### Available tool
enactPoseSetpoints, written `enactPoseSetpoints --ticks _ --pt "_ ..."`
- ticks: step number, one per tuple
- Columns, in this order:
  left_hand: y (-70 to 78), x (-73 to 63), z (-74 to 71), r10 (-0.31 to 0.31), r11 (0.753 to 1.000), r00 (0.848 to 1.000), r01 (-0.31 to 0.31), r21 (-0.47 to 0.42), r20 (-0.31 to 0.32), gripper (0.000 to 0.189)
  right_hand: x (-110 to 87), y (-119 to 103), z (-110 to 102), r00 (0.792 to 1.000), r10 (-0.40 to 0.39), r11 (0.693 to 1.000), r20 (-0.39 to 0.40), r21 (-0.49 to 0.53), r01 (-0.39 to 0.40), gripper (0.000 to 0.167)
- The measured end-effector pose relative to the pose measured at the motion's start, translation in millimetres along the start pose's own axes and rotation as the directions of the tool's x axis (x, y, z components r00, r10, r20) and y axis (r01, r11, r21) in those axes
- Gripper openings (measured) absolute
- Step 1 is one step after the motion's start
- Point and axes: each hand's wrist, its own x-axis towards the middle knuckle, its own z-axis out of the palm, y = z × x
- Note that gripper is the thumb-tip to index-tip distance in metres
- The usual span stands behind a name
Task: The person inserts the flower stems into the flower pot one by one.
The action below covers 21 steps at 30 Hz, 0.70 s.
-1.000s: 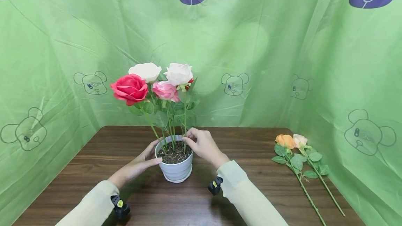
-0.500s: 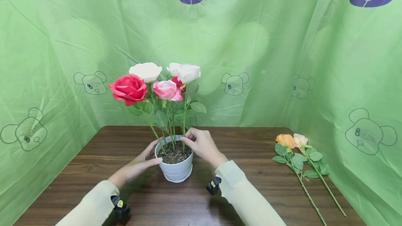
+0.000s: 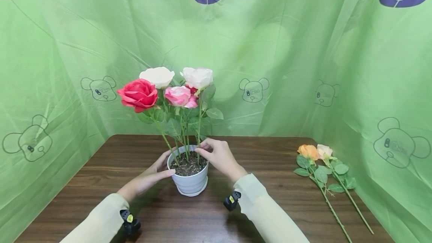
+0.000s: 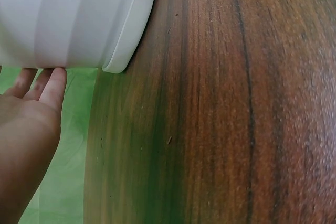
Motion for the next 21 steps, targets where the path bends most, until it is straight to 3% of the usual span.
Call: enactPoseSetpoints --ticks 13,21 --pt "0.8 0.1 -0.3 -0.014 1.0 1.0 0.014 0.02 -0.015 0.081 -1.9 -5.0 -8.0 1.0 -0.003 1.0 -0.023 -0.003 0.003 0.021" --pt "1.3 -0.8 0.1 -0.028 0.999 0.999 0.028 0.028 -0.023 0.082 -7.3 -1.0 -16.2 1.0 -0.007 1.0 -0.019 -0.022 0.007 0.014"
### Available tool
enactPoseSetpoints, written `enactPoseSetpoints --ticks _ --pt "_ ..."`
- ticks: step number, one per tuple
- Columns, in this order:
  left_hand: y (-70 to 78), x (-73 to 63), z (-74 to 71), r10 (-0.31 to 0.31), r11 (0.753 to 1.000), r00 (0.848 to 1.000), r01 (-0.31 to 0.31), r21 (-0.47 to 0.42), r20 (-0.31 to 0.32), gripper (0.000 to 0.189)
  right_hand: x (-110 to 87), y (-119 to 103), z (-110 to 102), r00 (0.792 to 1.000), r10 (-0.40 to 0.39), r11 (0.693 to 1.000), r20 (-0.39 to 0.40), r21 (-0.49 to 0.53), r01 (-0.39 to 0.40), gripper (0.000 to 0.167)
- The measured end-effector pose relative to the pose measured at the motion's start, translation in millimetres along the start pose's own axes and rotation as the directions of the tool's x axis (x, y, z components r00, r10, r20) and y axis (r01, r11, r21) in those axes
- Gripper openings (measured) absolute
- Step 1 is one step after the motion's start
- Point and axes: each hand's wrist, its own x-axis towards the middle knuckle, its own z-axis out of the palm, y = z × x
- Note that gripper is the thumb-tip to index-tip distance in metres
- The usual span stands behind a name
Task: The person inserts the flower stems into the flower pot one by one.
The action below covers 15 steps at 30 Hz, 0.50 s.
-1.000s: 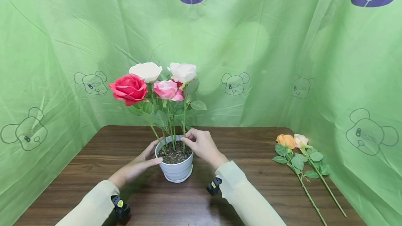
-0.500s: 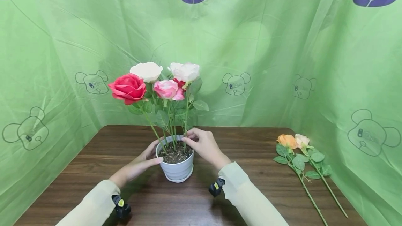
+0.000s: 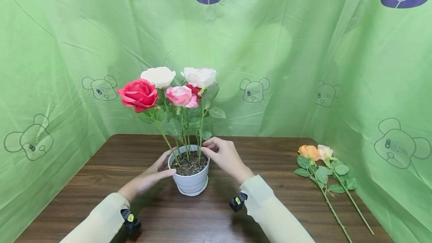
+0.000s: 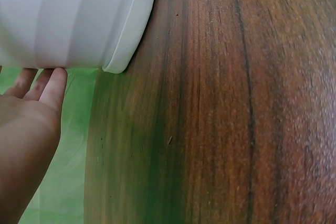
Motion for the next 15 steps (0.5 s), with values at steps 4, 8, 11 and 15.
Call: enactPoseSetpoints --ticks 4,8,11,15 --pt "-1.1 0.2 0.1 -0.015 1.0 1.0 0.015 -0.007 -0.004 0.081 -5.6 6.3 -8.1 1.0 -0.015 0.999 0.017 -0.028 0.016 0.013" --pt "-1.2 0.4 0.4 -0.013 1.0 1.0 0.013 -0.018 -0.003 0.081 -12.3 12.5 -19.2 0.999 -0.021 0.998 0.031 -0.059 0.023 0.012" --pt "-0.5 0.4 0.5 -0.001 1.0 1.0 0.001 -0.016 -0.001 0.081 -18.0 18.0 -28.8 0.999 -0.02 0.997 0.035 -0.077 0.023 0.011" --pt "-0.5 0.5 0.4 0.007 1.0 1.0 -0.007 -0.006 0.004 0.08 -28.1 28.5 -43.7 0.999 0.009 0.995 0.048 -0.103 -0.004 0.011"
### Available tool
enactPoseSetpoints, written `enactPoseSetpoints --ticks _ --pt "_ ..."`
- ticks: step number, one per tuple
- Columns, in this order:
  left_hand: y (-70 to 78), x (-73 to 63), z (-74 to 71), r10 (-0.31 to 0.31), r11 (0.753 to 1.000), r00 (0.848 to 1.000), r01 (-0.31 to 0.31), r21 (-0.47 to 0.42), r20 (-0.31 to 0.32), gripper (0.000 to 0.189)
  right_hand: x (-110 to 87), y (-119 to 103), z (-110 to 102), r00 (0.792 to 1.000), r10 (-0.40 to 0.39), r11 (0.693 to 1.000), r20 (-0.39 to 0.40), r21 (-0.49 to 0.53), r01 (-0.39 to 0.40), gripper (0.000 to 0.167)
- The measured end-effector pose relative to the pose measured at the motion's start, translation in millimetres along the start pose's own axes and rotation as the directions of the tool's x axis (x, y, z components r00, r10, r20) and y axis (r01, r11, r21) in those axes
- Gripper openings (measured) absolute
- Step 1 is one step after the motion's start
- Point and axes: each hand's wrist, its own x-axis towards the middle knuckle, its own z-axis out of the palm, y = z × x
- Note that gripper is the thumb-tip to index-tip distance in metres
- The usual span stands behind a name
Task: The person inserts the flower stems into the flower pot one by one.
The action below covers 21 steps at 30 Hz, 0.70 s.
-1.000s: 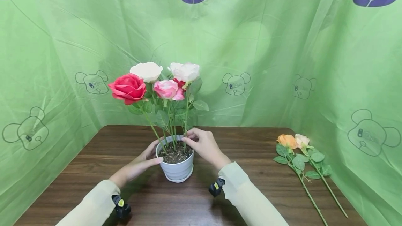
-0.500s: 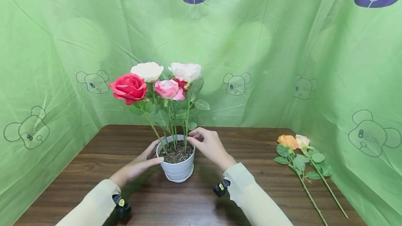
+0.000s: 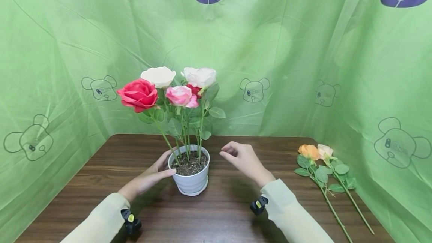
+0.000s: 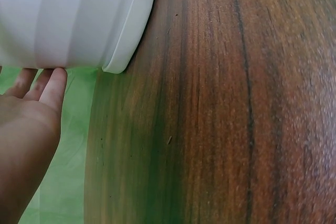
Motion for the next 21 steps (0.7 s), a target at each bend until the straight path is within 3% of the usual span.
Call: enactPoseSetpoints --ticks 11,21 --pt "-2.1 0.3 -0.1 0.005 1.0 1.0 -0.005 -0.006 0.0 0.079 -36.4 42.4 -47.0 0.995 0.092 0.985 0.039 -0.147 -0.085 0.008" --pt "-1.0 0.5 0.4 0.013 1.0 1.0 -0.013 -0.009 -0.002 0.079 -74.6 72.6 -89.7 0.973 0.214 0.952 0.089 -0.241 -0.188 0.007"
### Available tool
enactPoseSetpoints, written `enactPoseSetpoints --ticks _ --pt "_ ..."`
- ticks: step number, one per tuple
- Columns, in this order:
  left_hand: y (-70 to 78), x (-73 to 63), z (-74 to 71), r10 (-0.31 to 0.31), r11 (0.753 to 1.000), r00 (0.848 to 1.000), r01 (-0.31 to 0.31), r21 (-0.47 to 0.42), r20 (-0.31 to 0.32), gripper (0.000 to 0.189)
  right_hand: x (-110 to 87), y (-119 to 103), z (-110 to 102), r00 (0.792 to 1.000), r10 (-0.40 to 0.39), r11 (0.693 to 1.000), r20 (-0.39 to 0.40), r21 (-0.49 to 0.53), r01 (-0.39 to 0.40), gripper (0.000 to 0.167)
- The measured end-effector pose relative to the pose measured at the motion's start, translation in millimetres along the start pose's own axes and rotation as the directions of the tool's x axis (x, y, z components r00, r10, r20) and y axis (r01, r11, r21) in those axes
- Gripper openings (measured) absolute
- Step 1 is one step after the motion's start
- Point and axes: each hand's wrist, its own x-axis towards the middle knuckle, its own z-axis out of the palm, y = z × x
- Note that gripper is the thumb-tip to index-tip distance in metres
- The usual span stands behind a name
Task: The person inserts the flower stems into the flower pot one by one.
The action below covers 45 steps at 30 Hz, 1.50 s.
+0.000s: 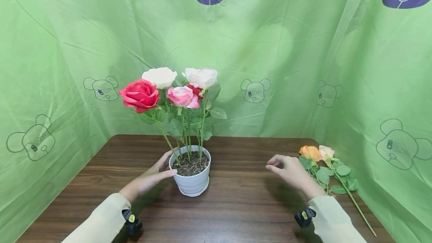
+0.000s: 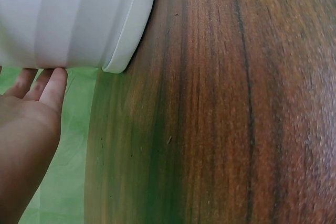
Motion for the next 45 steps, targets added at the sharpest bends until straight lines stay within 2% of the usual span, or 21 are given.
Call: enactPoseSetpoints --ticks 12,18,24,28,33,45 --pt "1.1 -1.3 -0.1 -0.015 1.0 1.0 0.015 0.012 -0.001 0.079 -47.3 48.2 -30.4 0.994 0.097 0.995 0.055 -0.035 -0.095 0.009" --pt "0.8 -1.0 -0.9 -0.02 1.0 1.0 0.02 0.015 0.004 0.08 -72.7 71.0 -45.0 0.972 0.21 0.978 0.103 -0.026 -0.208 0.022" --pt "2.6 -1.5 -0.2 -0.023 1.0 1.0 0.023 0.013 0.0 0.08 -97.4 95.7 -58.1 0.958 0.275 0.96 0.077 -0.069 -0.27 0.023" --pt "2.7 -1.6 0.3 -0.028 0.999 1.0 0.028 0.016 -0.003 0.079 -109.7 107.0 -63.2 0.933 0.336 0.942 0.126 -0.046 -0.333 0.03" --pt "2.8 -1.4 0.6 -0.026 1.0 1.0 0.026 0.012 -0.009 0.079 -118.6 115.3 -62.3 0.895 0.394 0.915 0.207 0.005 -0.404 0.036" --pt "2.8 -1.4 1.2 -0.018 1.0 1.0 0.018 0.012 -0.004 0.079 -119.1 121.5 -55.3 0.859 0.443 0.886 0.255 0.021 -0.463 0.032"
